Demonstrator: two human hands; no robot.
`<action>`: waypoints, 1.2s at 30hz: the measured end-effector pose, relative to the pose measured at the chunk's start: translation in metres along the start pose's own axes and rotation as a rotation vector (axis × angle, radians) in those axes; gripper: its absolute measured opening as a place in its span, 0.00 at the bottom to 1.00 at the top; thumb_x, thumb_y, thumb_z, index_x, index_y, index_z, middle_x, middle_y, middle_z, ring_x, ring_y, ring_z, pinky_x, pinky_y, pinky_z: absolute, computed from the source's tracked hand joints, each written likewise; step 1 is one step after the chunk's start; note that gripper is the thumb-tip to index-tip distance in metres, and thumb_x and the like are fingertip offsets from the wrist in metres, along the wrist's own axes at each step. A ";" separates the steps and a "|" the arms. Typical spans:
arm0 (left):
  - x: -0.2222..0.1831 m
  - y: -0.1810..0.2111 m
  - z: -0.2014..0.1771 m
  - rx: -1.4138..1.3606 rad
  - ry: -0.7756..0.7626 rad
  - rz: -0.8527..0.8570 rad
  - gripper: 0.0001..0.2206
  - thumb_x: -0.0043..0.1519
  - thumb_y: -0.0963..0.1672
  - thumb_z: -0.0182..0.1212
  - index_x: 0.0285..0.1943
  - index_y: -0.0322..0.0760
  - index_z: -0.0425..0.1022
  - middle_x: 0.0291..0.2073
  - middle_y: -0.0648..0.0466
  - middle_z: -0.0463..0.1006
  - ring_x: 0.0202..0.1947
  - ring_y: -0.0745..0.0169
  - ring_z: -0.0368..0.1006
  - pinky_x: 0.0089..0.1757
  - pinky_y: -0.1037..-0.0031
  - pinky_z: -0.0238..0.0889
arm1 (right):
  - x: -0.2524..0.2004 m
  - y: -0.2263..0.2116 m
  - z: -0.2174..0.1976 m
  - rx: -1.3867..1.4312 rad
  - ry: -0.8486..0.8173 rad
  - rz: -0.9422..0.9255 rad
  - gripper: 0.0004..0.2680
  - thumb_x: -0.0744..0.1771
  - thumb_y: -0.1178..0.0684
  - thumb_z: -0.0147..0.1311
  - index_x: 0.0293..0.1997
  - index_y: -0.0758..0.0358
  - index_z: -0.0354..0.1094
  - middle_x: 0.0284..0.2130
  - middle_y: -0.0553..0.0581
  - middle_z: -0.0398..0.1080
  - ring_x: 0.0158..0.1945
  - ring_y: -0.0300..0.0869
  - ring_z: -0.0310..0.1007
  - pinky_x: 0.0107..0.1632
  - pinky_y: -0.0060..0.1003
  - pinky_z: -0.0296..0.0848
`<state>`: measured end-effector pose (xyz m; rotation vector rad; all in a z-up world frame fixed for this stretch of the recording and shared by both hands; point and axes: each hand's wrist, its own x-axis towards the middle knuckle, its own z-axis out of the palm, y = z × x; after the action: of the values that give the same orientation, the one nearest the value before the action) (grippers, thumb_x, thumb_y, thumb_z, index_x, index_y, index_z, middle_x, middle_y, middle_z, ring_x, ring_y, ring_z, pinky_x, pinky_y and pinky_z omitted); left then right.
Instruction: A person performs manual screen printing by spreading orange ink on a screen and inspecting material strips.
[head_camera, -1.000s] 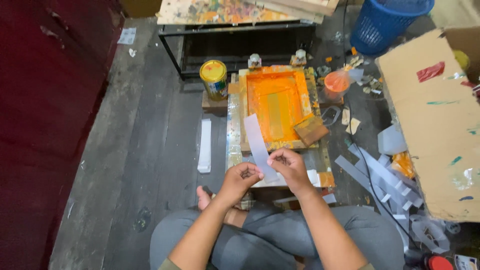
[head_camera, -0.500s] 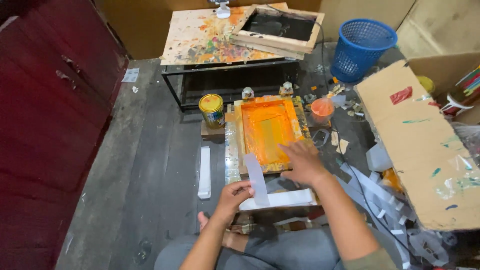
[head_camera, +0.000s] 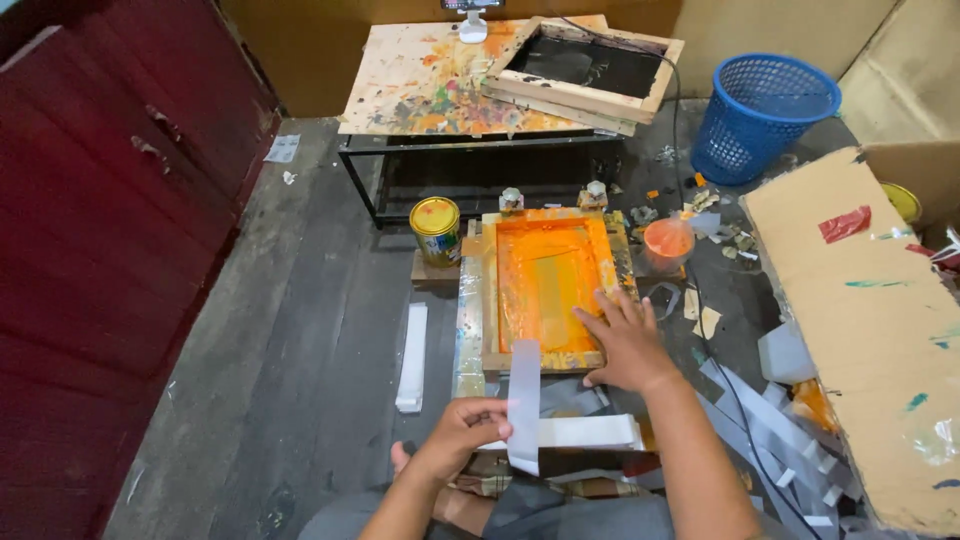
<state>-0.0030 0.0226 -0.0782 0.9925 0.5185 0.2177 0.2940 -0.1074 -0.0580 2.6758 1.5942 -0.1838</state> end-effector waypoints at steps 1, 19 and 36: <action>0.004 -0.003 -0.005 0.002 0.004 0.000 0.19 0.53 0.35 0.68 0.55 0.18 0.80 0.37 0.41 0.84 0.36 0.60 0.77 0.45 0.74 0.71 | 0.004 0.001 0.002 0.003 0.001 -0.003 0.47 0.49 0.34 0.81 0.74 0.33 0.49 0.76 0.48 0.39 0.79 0.51 0.29 0.74 0.61 0.33; -0.005 -0.013 -0.007 -0.204 -0.243 -0.114 0.26 0.58 0.33 0.62 0.68 0.21 0.68 0.41 0.44 0.80 0.35 0.65 0.77 0.40 0.81 0.71 | -0.031 -0.008 -0.035 0.336 0.671 -0.229 0.20 0.52 0.57 0.65 0.48 0.51 0.76 0.45 0.44 0.75 0.51 0.42 0.71 0.60 0.43 0.63; 0.102 -0.025 0.016 0.401 0.189 0.022 0.24 0.64 0.38 0.60 0.72 0.30 0.67 0.30 0.52 0.77 0.30 0.64 0.78 0.37 0.74 0.77 | -0.024 -0.012 -0.047 0.404 0.773 -0.063 0.11 0.67 0.51 0.61 0.55 0.46 0.75 0.60 0.53 0.70 0.71 0.52 0.60 0.74 0.67 0.41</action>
<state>0.0914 0.0388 -0.1247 1.3767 0.7420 0.2333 0.2762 -0.1184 -0.0085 3.2366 1.9853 0.6889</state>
